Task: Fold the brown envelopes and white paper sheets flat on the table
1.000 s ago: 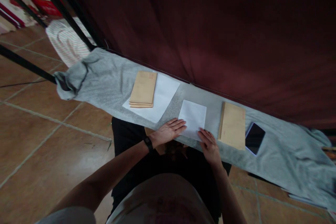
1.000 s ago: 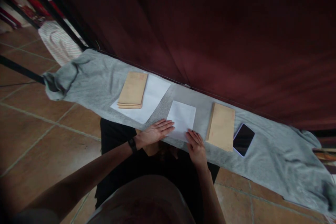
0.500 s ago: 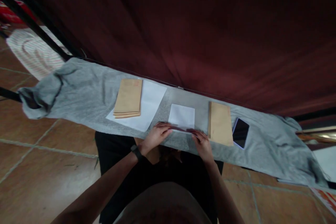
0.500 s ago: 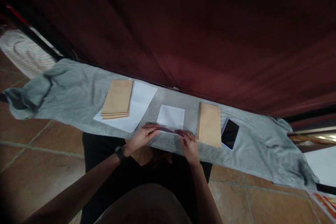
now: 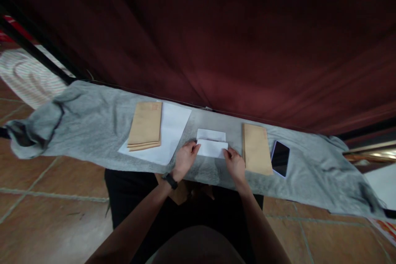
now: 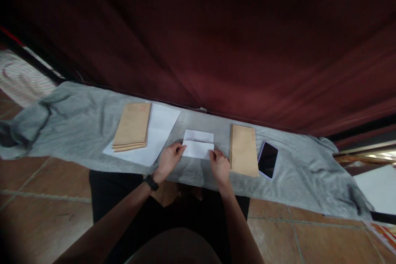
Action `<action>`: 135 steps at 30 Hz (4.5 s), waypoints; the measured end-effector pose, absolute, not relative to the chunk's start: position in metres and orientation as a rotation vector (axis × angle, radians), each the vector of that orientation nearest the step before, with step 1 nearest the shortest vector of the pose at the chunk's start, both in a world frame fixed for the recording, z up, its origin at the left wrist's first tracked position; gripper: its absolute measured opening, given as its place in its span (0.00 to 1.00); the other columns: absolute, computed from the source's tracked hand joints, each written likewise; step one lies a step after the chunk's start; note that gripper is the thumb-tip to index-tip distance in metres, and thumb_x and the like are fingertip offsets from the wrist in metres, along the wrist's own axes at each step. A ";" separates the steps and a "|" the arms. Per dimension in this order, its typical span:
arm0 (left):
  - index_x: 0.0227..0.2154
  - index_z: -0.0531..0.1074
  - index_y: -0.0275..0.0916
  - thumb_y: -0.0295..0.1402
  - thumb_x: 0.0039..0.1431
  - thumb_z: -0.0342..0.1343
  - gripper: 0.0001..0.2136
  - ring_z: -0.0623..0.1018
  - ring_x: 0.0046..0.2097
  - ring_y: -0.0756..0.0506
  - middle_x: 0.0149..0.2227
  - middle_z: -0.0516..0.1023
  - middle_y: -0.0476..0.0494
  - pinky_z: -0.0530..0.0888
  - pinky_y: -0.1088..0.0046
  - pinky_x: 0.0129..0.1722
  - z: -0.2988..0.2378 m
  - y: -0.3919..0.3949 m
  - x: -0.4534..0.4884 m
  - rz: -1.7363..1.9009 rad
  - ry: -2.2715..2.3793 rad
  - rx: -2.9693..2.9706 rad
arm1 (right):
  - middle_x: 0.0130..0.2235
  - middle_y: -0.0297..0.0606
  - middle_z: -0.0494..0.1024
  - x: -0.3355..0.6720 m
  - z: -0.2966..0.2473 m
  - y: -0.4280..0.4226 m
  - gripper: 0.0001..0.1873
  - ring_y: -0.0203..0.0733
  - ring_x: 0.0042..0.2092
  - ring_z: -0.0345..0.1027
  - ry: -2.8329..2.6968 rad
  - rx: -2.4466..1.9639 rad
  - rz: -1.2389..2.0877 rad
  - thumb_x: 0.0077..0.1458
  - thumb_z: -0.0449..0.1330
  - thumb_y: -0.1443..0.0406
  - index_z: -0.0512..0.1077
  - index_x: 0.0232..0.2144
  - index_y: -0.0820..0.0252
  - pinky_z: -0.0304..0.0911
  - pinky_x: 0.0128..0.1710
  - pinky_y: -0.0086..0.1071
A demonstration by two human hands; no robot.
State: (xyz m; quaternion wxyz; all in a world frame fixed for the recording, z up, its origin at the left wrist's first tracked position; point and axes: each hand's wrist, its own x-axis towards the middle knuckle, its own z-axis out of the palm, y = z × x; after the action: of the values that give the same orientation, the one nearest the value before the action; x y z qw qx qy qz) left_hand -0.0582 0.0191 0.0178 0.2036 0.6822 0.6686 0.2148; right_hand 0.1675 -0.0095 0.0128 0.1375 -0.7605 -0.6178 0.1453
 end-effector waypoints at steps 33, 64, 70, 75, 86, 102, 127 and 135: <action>0.46 0.75 0.38 0.44 0.73 0.42 0.19 0.84 0.43 0.39 0.38 0.84 0.35 0.75 0.67 0.40 0.031 0.068 -0.040 0.165 2.137 1.994 | 0.42 0.55 0.80 0.153 0.001 0.045 0.19 0.54 0.43 0.76 -1.837 -2.190 -0.084 0.70 0.49 0.57 0.75 0.44 0.63 0.66 0.44 0.42; 0.52 0.71 0.36 0.36 0.72 0.44 0.16 0.80 0.50 0.38 0.45 0.81 0.33 0.74 0.62 0.49 0.024 0.059 -0.036 0.367 2.130 2.100 | 0.71 0.52 0.56 0.112 -0.030 0.010 0.29 0.55 0.71 0.52 -1.998 -1.806 -0.055 0.70 0.49 0.60 0.58 0.69 0.63 0.50 0.68 0.52; 0.62 0.66 0.38 0.34 0.71 0.43 0.20 0.64 0.69 0.37 0.67 0.66 0.35 0.63 0.52 0.67 0.000 0.040 -0.023 0.594 1.649 2.453 | 0.71 0.49 0.57 0.113 -0.031 0.009 0.29 0.53 0.71 0.51 -2.005 -1.807 -0.028 0.69 0.49 0.63 0.57 0.69 0.60 0.50 0.68 0.52; 0.66 0.61 0.39 0.37 0.71 0.42 0.24 0.56 0.72 0.38 0.70 0.60 0.36 0.58 0.50 0.69 -0.015 0.040 -0.021 0.529 1.677 2.452 | 0.67 0.49 0.66 0.117 -0.016 0.022 0.25 0.47 0.68 0.58 -1.957 -1.901 0.139 0.69 0.46 0.67 0.65 0.65 0.64 0.47 0.69 0.47; 0.68 0.58 0.30 0.25 0.65 0.39 0.28 0.55 0.72 0.40 0.71 0.57 0.33 0.57 0.54 0.70 -0.033 0.044 -0.020 0.310 1.747 2.618 | 0.68 0.47 0.63 0.091 -0.014 0.052 0.26 0.46 0.70 0.53 -2.035 -1.761 0.133 0.72 0.45 0.62 0.64 0.65 0.65 0.47 0.70 0.45; 0.70 0.54 0.30 0.40 0.72 0.38 0.28 0.56 0.72 0.39 0.71 0.57 0.36 0.54 0.55 0.71 -0.019 0.044 -0.040 0.363 1.904 2.468 | 0.68 0.54 0.62 0.142 -0.035 0.037 0.31 0.53 0.69 0.54 -1.976 -1.872 -0.144 0.72 0.46 0.56 0.56 0.69 0.71 0.49 0.68 0.49; 0.69 0.56 0.34 0.42 0.70 0.47 0.29 0.56 0.72 0.37 0.71 0.56 0.33 0.56 0.52 0.70 -0.023 0.021 -0.004 0.388 1.733 2.625 | 0.68 0.49 0.64 0.156 -0.029 0.021 0.27 0.52 0.69 0.55 -1.793 -1.997 -0.106 0.71 0.43 0.64 0.61 0.67 0.65 0.48 0.67 0.49; 0.69 0.56 0.36 0.41 0.68 0.47 0.29 0.55 0.73 0.37 0.72 0.54 0.33 0.55 0.50 0.70 -0.023 0.019 -0.001 0.466 1.734 2.566 | 0.51 0.53 0.77 0.153 -0.015 0.019 0.19 0.56 0.52 0.69 -1.626 -2.037 0.023 0.64 0.51 0.67 0.75 0.53 0.61 0.61 0.55 0.46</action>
State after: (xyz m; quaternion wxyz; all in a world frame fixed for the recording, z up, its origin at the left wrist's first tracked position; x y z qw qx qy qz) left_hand -0.0008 0.0187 -0.0232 0.0052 0.8194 0.5536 0.1487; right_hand 0.1526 0.0188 -0.0149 0.2641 -0.7538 -0.6017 0.0087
